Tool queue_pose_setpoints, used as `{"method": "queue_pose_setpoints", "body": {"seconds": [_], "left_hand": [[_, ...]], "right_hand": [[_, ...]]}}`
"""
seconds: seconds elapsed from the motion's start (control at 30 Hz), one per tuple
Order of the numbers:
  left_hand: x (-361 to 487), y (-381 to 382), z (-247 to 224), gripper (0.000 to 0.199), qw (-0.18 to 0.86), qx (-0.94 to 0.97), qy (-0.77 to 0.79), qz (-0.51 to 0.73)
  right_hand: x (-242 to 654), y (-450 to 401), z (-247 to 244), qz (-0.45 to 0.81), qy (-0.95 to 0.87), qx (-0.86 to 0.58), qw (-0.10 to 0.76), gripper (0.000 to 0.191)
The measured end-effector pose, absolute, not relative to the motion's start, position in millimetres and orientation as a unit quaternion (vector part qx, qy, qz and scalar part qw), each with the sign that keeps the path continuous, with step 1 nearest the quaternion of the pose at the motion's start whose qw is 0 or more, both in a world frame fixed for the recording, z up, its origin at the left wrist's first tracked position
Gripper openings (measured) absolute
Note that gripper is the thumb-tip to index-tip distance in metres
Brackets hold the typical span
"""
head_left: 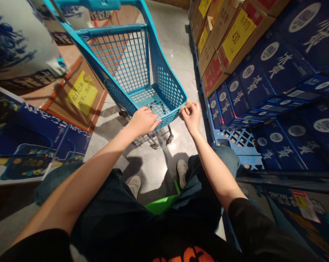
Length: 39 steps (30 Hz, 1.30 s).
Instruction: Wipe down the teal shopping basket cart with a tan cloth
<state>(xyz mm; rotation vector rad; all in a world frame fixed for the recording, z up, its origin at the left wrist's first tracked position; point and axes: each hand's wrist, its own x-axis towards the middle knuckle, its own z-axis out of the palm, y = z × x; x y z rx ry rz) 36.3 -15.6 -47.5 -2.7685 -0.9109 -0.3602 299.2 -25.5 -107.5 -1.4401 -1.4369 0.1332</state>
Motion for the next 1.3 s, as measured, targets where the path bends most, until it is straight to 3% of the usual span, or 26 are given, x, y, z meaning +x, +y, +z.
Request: {"method": "queue_pose_setpoints", "body": {"seconds": [0.27, 0.47, 0.73, 0.97, 1.3], "left_hand": [[34, -14, -51, 0.044, 0.144, -0.937, -0.293, -0.121], [35, -14, -49, 0.041, 0.138, -0.939, -0.288, -0.126], [31, -13, -51, 0.042, 0.129, -0.94, -0.282, -0.14], [34, -10, -53, 0.042, 0.111, -0.94, -0.283, -0.154], [32, -11, -54, 0.044, 0.126, -0.94, -0.283, -0.142]], "right_hand": [[277, -47, -111, 0.091, -0.72, -0.51, 0.462, 0.008], [302, -25, -111, 0.067, -0.601, -0.596, 0.528, 0.008], [273, -47, -112, 0.079, -0.71, -0.511, 0.478, 0.01], [294, -29, -108, 0.063, -0.618, -0.563, 0.545, 0.013], [280, -41, -110, 0.097, -0.684, -0.509, 0.514, 0.011]]}}
